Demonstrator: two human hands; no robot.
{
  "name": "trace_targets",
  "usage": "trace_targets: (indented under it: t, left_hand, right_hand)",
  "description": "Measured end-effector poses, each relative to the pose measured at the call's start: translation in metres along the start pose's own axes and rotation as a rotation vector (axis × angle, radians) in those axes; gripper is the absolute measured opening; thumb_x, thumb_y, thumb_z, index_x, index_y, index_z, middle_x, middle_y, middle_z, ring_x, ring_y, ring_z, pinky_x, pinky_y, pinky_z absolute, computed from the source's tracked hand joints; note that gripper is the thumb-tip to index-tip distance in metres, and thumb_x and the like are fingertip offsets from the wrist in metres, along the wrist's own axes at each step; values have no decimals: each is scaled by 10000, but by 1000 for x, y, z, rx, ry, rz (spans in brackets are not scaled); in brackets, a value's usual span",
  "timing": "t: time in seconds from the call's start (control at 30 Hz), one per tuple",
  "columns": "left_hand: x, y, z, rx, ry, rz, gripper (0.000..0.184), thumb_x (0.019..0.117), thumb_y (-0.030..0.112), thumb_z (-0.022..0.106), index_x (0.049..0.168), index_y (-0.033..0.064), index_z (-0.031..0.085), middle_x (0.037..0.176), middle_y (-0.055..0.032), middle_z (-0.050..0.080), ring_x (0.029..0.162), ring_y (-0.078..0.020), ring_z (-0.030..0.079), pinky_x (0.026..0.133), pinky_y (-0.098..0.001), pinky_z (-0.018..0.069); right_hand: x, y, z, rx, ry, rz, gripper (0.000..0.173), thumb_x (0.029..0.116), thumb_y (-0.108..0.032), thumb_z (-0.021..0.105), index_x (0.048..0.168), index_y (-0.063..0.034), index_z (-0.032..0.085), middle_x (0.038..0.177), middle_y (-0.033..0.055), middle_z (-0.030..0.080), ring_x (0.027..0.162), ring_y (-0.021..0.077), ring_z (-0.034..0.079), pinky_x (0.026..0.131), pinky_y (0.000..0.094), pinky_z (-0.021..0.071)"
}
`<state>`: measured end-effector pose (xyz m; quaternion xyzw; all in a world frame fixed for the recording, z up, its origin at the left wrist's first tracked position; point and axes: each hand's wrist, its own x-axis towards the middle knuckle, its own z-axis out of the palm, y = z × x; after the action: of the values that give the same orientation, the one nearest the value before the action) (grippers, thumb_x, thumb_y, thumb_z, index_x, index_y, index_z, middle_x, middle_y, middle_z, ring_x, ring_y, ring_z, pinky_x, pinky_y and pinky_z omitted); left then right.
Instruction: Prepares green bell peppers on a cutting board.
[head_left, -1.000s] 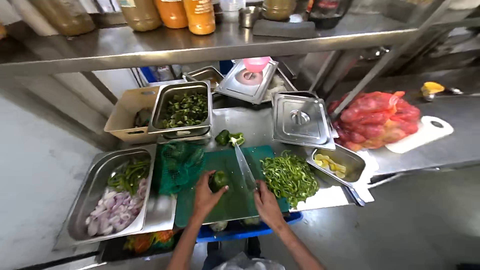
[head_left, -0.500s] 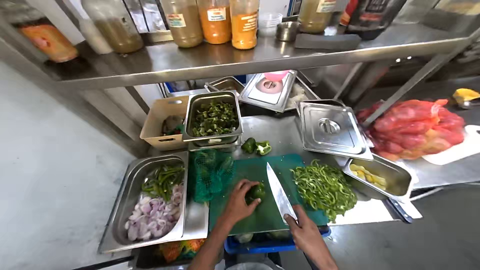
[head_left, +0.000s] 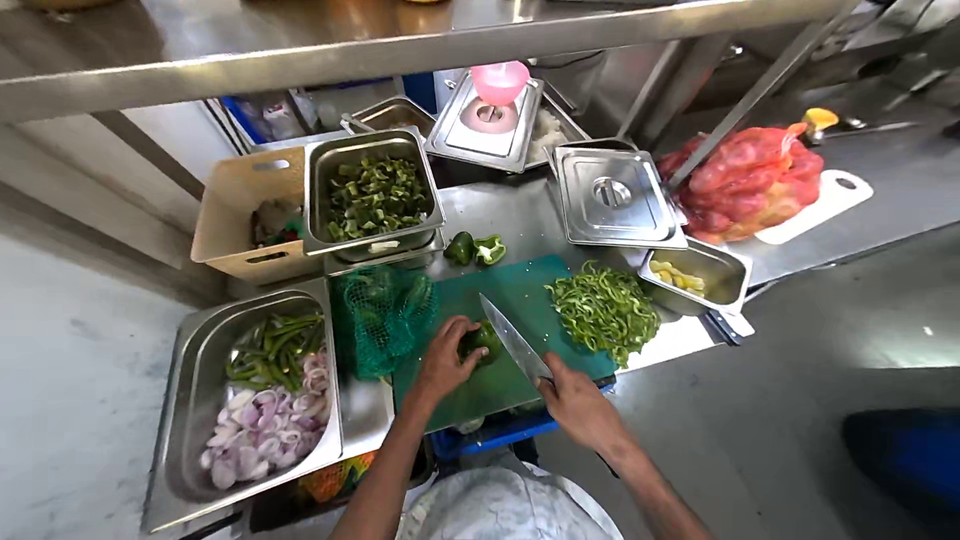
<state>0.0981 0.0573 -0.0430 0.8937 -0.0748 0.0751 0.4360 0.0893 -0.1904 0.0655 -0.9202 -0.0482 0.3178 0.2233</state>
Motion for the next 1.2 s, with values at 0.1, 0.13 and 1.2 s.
trace_targets:
  t: [0.1, 0.13, 1.2]
  left_hand:
    - [2, 1, 0, 2, -4, 1, 427, 916, 309, 782, 1249, 62, 676, 1313, -106, 628, 1184, -185, 641, 1023, -382, 564]
    - [2, 2, 0, 7, -11, 2, 421, 919, 309, 779, 1247, 66, 678, 1321, -104, 625, 1192, -185, 638, 1030, -382, 561]
    - [-18, -7, 11, -68, 98, -128, 405, 944, 324, 750, 1282, 108, 693, 1326, -85, 639, 1191, -157, 640, 1017, -340, 568]
  right_hand:
    - [8, -19, -6, -76, -72, 16, 379, 1090, -310, 445, 1423, -130, 460, 1067, 181, 676, 1004, 358, 688, 871, 546, 554]
    - [13, -25, -8, -91, -90, 21, 382, 1088, -301, 450, 1427, -126, 460, 1087, 190, 677, 1020, 367, 689, 878, 553, 554]
    - [62, -21, 61, -99, -215, -53, 508, 1064, -274, 501, 1523, -113, 354, 1203, 233, 658, 1105, 418, 673, 916, 603, 550]
